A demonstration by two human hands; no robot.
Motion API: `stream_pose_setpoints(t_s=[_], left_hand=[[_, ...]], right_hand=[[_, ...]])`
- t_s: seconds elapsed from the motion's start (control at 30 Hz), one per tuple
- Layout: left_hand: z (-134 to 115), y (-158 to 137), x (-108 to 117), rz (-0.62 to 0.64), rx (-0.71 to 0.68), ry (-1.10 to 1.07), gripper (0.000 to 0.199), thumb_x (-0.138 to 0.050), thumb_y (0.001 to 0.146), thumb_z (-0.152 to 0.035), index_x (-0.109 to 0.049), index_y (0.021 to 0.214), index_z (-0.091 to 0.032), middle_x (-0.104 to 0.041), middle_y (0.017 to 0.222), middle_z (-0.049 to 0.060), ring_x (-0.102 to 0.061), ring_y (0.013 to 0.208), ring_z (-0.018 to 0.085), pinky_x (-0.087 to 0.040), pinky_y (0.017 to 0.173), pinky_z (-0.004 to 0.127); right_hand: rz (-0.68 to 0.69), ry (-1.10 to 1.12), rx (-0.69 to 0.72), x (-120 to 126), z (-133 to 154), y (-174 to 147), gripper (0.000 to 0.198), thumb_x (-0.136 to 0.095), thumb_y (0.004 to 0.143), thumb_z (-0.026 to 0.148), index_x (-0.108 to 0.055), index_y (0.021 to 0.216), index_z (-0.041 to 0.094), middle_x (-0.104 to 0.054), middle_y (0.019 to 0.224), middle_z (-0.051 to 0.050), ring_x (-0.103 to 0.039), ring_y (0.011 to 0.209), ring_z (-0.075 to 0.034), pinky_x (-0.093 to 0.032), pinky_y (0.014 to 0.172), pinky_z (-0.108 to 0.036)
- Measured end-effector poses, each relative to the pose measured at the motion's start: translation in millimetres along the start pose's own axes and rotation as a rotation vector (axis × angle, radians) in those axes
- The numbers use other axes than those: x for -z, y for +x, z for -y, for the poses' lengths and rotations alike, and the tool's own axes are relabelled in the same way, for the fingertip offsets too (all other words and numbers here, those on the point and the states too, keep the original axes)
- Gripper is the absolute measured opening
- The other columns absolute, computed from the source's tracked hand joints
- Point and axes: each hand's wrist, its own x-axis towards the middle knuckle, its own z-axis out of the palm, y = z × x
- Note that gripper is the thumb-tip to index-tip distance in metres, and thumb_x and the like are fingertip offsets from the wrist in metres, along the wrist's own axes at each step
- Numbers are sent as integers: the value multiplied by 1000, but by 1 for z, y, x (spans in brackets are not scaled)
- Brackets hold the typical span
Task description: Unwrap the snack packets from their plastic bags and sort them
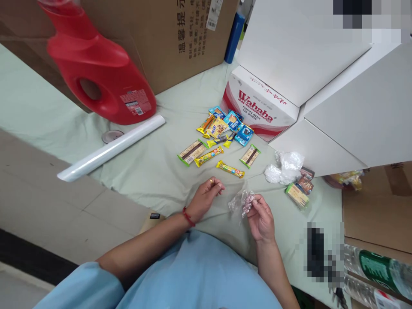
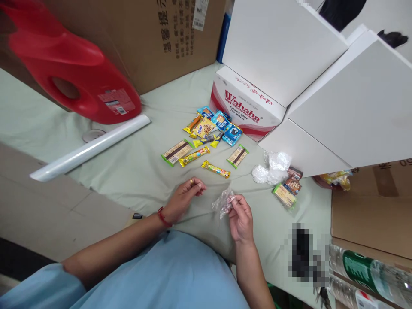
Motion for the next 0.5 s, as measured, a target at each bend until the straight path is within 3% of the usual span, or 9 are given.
stream_pose_setpoints(t_s=[0.13, 0.23, 0.37, 0.5], left_hand=[[-5, -6, -7, 153, -28, 88, 32, -61, 86, -51, -64, 86, -20, -65, 82, 1, -57, 76, 16, -44, 71, 28], [-2, -6, -13, 178, -51, 131, 28, -67, 82, -46, -67, 87, -19, -66, 85, 3, -58, 79, 16, -44, 72, 28], [3, 0, -3, 84, -10, -39, 27, -68, 81, -46, -63, 83, -19, -62, 79, 0, -56, 77, 14, -45, 75, 28], [0, 3, 22, -45, 139, -248, 34, -75, 76, -47, -57, 82, -20, -63, 83, -1, -58, 78, 13, -47, 73, 25]], right_hand=[[48, -87, 12, -5, -4, 1, 21, -72, 85, 41, -62, 84, 22, -59, 78, -1, -53, 67, -15, -48, 63, -28], [97, -54, -9, -12, -6, 1, 20, -73, 85, 39, -64, 84, 21, -60, 78, -1, -54, 68, -15, -48, 65, -27], [59, 77, -7, -4, -2, 3, 15, -72, 84, 35, -65, 83, 21, -60, 79, 0, -55, 69, -14, -48, 66, -27], [-60, 95, 7, 25, 4, 6, 13, -70, 82, 34, -64, 84, 23, -65, 88, -2, -59, 73, -16, -50, 63, -28]])
